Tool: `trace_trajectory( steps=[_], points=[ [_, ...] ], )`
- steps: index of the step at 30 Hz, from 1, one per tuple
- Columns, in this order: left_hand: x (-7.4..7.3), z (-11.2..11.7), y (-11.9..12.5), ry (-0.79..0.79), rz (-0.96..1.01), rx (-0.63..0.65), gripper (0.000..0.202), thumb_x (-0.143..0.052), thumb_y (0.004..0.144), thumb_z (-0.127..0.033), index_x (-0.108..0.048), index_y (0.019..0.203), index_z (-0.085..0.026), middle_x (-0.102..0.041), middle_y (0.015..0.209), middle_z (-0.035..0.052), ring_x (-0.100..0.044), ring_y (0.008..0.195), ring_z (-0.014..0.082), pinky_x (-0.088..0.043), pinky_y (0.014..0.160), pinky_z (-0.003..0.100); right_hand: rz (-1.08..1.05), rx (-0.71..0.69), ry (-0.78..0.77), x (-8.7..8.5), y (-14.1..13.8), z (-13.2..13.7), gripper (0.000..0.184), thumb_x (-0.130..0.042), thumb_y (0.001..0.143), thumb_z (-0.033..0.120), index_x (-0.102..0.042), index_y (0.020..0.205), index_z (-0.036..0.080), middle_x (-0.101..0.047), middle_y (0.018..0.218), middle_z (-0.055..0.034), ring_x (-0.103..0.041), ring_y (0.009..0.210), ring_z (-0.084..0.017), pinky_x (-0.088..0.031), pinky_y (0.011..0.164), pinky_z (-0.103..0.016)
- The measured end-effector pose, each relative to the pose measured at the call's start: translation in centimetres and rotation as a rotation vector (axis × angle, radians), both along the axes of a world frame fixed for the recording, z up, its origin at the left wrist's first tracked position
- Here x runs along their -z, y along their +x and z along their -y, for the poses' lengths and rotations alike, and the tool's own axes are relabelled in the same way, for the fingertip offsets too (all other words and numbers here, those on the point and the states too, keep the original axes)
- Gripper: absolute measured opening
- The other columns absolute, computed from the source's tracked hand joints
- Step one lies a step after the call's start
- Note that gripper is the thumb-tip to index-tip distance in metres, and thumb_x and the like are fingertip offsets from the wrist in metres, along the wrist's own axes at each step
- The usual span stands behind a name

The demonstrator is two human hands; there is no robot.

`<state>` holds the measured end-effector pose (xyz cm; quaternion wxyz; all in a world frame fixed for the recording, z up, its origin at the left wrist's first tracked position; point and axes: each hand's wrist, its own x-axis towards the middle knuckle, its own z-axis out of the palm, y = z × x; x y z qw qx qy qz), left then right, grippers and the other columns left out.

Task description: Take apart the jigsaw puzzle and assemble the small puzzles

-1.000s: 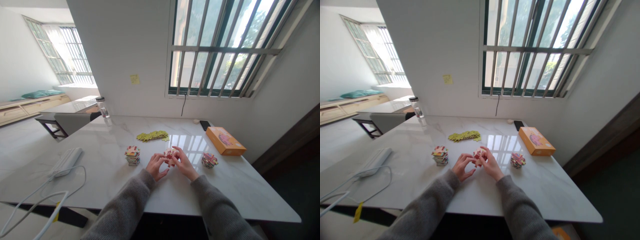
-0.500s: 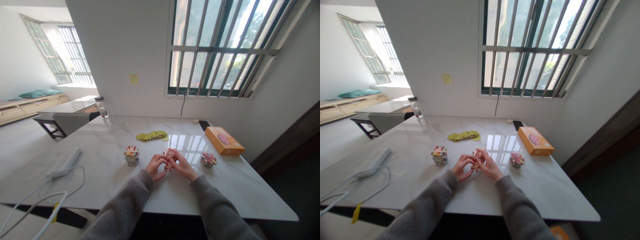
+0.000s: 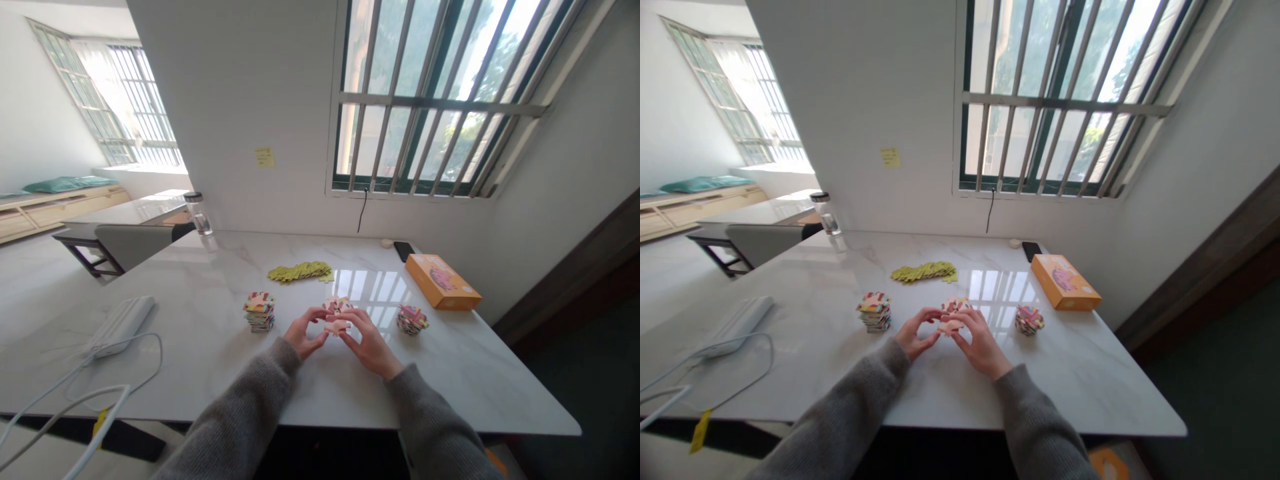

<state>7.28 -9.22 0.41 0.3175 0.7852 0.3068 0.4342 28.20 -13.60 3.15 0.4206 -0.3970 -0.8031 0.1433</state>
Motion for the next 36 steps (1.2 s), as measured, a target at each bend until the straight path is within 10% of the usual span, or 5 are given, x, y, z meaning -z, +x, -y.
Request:
trace_trajectory(
  steps=[12, 23, 30, 36],
  points=[
    [0.9, -0.4, 0.2, 0.09, -0.168, -0.001, 0.032, -0.053, 0.083, -0.02, -0.054, 0.114, -0.021, -0.059, 0.105, 0.0073, -0.06, 0.089, 0.0186, -0.051, 0.079, 0.034, 0.141, 0.892, 0.203, 2.4, 11.1, 1.7, 0.031, -0.05, 0.092, 0.042, -0.064, 0.109, 0.02, -0.063, 0.11, -0.0111, -0.05, 0.103, -0.03, -0.036, 0.091, -0.045],
    [0.7, -0.4, 0.3, 0.121, -0.175, -0.041, 0.027, -0.053, 0.081, -0.014, -0.057, 0.107, -0.02, -0.062, 0.099, 0.0054, -0.061, 0.085, 0.0169, -0.051, 0.082, 0.033, 0.213, 1.016, 0.187, 2.4, 11.2, 1.7, 0.027, -0.054, 0.088, 0.039, -0.067, 0.104, 0.021, -0.057, 0.119, -0.0123, -0.045, 0.11, -0.033, -0.033, 0.09, -0.047],
    [0.7, -0.8, 0.5, 0.122, -0.183, -0.144, 0.02, -0.053, 0.082, -0.016, -0.06, 0.1, -0.019, -0.063, 0.092, 0.005, -0.062, 0.083, 0.0182, -0.052, 0.078, 0.033, 0.302, 0.337, 0.045, 1.6, 3.7, 0.0, 0.032, -0.045, 0.089, 0.012, -0.059, 0.116, 0.023, -0.062, 0.115, -0.0081, -0.052, 0.108, -0.025, -0.04, 0.094, -0.04],
    [1.2, -1.2, 0.4, 0.113, -0.179, -0.143, 0.019, -0.053, 0.082, -0.015, -0.061, 0.099, -0.019, -0.063, 0.093, 0.0046, -0.062, 0.081, 0.0169, -0.051, 0.078, 0.032, 0.392, 0.223, -0.083, 2.0, 1.2, -5.3, 0.068, -0.047, 0.07, 0.0, -0.047, 0.135, 0.02, -0.042, 0.146, -0.0104, -0.037, 0.131, -0.026, -0.036, 0.105, -0.042]
  ],
)
